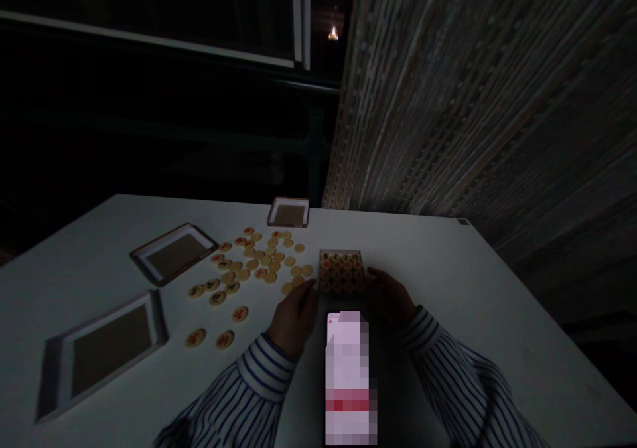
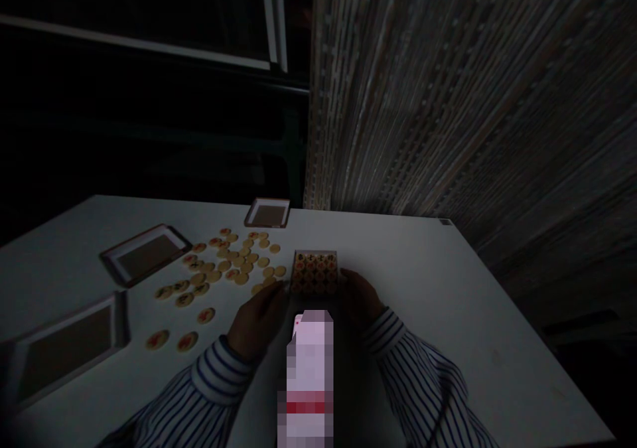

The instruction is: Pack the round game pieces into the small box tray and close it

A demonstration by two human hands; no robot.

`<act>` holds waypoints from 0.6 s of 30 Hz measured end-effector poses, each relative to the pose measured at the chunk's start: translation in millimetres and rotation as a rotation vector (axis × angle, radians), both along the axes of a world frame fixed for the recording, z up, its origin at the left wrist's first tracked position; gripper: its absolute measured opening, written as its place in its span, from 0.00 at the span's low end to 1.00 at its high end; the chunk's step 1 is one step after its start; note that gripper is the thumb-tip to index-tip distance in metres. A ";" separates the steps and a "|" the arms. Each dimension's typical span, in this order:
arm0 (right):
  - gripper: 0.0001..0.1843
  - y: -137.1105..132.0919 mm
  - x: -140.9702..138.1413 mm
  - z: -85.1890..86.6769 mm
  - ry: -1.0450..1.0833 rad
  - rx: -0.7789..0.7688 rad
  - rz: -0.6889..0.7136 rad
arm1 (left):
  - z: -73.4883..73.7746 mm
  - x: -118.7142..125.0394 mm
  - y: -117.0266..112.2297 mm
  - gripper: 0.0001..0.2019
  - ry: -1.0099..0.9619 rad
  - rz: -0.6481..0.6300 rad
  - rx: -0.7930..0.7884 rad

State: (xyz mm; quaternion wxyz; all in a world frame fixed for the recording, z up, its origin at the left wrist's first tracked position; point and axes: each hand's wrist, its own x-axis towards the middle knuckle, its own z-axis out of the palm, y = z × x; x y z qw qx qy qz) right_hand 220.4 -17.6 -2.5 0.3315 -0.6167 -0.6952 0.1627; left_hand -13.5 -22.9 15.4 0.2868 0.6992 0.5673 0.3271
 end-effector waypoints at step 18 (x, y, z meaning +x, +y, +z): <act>0.17 29.7 -22.0 22.7 -0.505 0.180 0.129 | -10.6 23.4 27.5 0.15 0.191 -0.074 0.326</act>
